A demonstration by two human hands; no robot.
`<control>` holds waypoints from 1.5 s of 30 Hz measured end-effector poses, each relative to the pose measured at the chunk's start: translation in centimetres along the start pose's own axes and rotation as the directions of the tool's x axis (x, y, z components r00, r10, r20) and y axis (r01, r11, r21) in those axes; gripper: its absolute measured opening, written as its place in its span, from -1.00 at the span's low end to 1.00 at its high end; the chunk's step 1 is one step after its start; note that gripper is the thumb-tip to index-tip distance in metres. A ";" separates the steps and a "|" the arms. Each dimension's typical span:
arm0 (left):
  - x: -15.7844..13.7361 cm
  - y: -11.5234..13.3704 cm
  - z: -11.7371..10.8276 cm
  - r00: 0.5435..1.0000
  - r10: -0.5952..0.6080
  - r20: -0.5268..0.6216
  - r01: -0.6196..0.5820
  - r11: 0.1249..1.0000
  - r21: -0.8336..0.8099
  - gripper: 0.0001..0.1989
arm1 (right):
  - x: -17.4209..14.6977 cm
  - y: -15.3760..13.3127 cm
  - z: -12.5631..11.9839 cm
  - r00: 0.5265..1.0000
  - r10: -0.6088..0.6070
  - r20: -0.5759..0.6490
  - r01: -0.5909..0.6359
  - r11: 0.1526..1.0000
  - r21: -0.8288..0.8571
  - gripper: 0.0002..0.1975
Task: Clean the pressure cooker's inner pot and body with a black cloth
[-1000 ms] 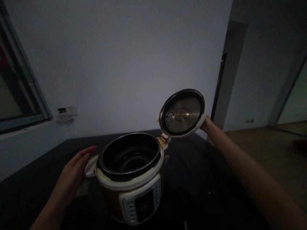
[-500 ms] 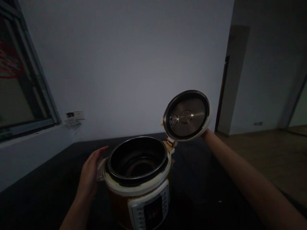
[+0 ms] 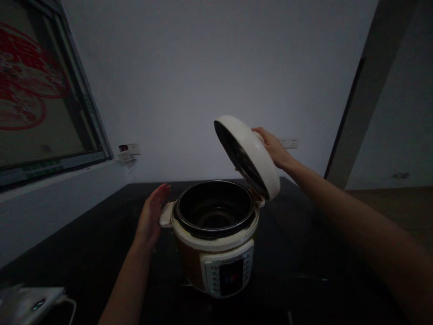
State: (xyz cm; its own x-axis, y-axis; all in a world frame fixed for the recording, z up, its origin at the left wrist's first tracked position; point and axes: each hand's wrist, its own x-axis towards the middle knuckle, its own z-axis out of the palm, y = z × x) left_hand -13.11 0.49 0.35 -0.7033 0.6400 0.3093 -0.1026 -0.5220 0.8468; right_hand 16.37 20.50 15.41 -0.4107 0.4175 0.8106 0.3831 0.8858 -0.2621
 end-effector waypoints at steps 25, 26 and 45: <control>-0.2 1.1 0.0 0.998 -0.020 0.063 0.012 0.993 0.118 -0.61 | -2.2 -10.1 7.3 0.857 -0.061 0.512 0.306 0.859 -0.410 -0.58; -0.2 1.1 0.0 0.998 -0.022 0.065 0.014 0.993 0.119 -0.61 | -2.3 -10.2 7.5 0.851 -0.063 0.522 0.317 0.854 -0.413 -0.58; -0.2 0.7 -0.2 0.993 0.044 0.107 -0.068 0.971 0.229 -0.62 | -3.3 -11.2 9.4 0.805 -0.093 0.587 0.386 0.832 -0.398 -0.61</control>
State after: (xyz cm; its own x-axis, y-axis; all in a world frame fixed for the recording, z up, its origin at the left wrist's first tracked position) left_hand -13.23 -0.10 0.75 -0.6277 0.6733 0.3909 0.1091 -0.4210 0.9005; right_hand 5.69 11.10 10.75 -0.8514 0.3726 0.3693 0.4895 0.8174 0.3038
